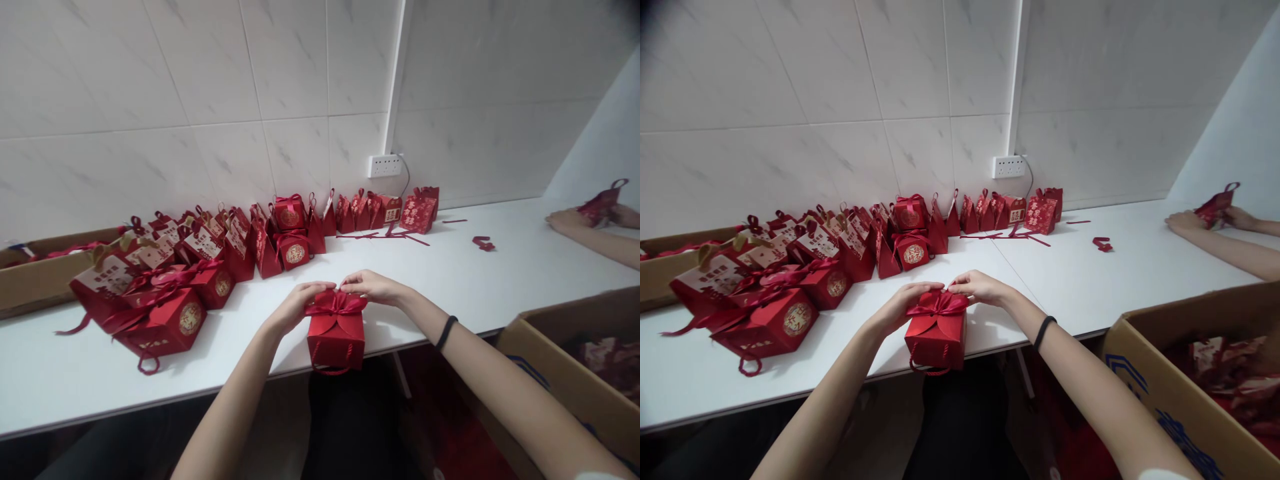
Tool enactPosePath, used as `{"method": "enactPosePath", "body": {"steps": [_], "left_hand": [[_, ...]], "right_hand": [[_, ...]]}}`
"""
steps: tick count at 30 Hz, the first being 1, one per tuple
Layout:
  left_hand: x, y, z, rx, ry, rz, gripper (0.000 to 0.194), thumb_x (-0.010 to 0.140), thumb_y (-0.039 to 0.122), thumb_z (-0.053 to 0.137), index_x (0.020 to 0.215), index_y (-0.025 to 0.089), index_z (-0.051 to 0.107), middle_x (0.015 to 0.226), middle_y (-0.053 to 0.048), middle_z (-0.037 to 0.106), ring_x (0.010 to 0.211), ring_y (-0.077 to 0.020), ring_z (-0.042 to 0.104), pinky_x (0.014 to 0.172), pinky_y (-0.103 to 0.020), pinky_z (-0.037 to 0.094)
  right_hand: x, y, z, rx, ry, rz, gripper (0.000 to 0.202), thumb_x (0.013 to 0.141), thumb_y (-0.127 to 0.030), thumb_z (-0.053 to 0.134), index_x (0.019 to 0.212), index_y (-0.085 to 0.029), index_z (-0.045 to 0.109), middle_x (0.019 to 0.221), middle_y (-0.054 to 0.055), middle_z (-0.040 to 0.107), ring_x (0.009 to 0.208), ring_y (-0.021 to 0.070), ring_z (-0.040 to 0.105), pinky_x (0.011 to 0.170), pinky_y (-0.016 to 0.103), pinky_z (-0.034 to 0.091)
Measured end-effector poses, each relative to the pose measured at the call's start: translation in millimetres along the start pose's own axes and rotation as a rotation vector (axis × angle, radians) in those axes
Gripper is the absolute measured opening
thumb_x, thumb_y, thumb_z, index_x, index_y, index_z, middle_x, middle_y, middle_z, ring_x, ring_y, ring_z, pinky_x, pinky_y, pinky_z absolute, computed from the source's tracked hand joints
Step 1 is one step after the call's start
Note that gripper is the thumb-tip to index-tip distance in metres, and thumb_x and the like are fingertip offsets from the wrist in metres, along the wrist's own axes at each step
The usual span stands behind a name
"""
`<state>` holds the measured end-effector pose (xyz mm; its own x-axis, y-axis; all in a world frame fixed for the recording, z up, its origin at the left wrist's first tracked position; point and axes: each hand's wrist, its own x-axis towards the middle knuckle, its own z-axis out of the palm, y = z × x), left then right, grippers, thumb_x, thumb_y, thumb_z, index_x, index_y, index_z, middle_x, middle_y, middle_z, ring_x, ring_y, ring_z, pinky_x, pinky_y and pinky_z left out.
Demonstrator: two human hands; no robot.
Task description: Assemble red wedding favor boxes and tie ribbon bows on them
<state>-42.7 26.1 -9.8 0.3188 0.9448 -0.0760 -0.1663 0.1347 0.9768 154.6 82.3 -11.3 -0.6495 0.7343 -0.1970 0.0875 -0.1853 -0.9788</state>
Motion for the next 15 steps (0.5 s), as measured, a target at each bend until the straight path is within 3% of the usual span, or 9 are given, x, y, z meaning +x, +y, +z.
{"method": "enactPosePath", "body": {"steps": [8, 15], "left_hand": [[15, -8, -0.6, 0.069, 0.028, -0.087, 0.029, 0.062, 0.036, 0.074, 0.075, 0.010, 0.070, 0.065, -0.002, 0.065, 0.056, -0.0097, 0.054, 0.056, -0.021, 0.036], [14, -10, 3.8, 0.067, 0.048, -0.077, 0.026, 0.060, 0.035, 0.071, 0.066, 0.010, 0.065, 0.058, 0.001, 0.058, 0.052, -0.0086, 0.047, 0.054, -0.021, 0.032]], "right_hand": [[18, 28, 0, 0.159, -0.030, 0.032, 0.033, 0.061, -0.028, 0.080, 0.088, -0.013, 0.067, 0.076, 0.003, 0.069, 0.063, 0.0098, 0.062, 0.061, 0.021, 0.046], [20, 33, 8, 0.248, -0.013, 0.051, 0.023, 0.070, -0.018, 0.072, 0.092, -0.011, 0.065, 0.074, 0.004, 0.069, 0.062, 0.0095, 0.063, 0.061, 0.019, 0.050]]}}
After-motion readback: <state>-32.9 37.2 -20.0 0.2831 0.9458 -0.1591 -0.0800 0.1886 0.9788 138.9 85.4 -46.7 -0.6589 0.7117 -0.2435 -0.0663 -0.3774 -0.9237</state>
